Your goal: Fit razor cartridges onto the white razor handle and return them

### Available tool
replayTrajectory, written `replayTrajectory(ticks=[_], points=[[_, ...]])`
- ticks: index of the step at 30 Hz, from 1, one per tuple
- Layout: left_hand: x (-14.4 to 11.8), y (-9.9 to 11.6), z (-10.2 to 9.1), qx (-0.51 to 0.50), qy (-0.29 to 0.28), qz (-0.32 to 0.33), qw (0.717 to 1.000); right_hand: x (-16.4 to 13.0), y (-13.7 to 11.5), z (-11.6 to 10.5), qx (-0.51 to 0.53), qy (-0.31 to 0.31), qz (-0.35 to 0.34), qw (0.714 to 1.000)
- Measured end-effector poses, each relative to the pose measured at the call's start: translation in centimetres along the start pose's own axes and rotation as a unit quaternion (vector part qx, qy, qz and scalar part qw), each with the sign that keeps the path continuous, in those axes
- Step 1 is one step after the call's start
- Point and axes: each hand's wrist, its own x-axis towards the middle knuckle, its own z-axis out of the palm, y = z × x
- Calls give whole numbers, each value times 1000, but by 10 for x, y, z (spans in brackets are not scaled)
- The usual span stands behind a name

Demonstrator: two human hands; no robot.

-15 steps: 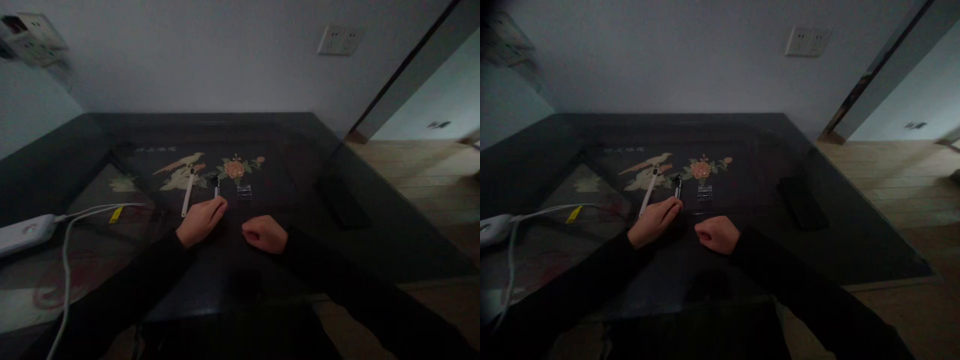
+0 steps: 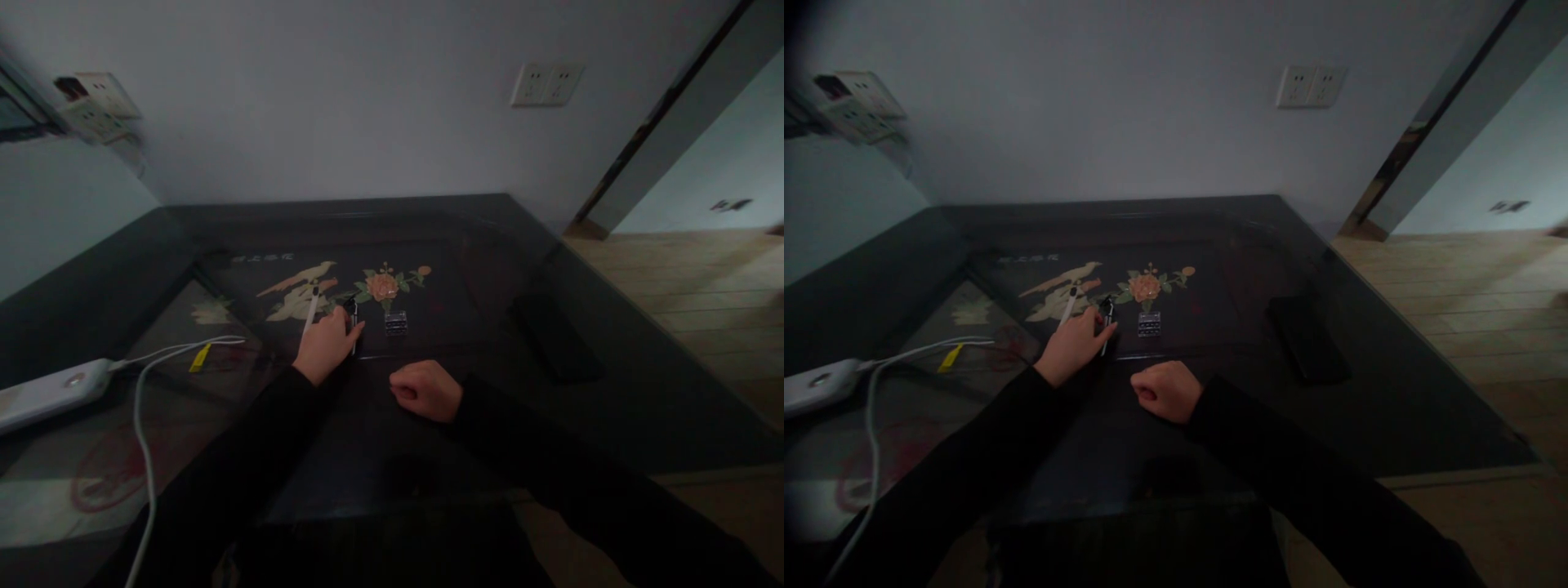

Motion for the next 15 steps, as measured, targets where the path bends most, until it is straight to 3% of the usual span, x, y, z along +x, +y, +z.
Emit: replayTrajectory(ticks=[8,15], points=[[3,2,1,-28,-7,-14,999,2,0,-1,26,11,3,1000],[-2,2,-7,-226,23,11,974,3,-4,-5,63,79,39,994]])
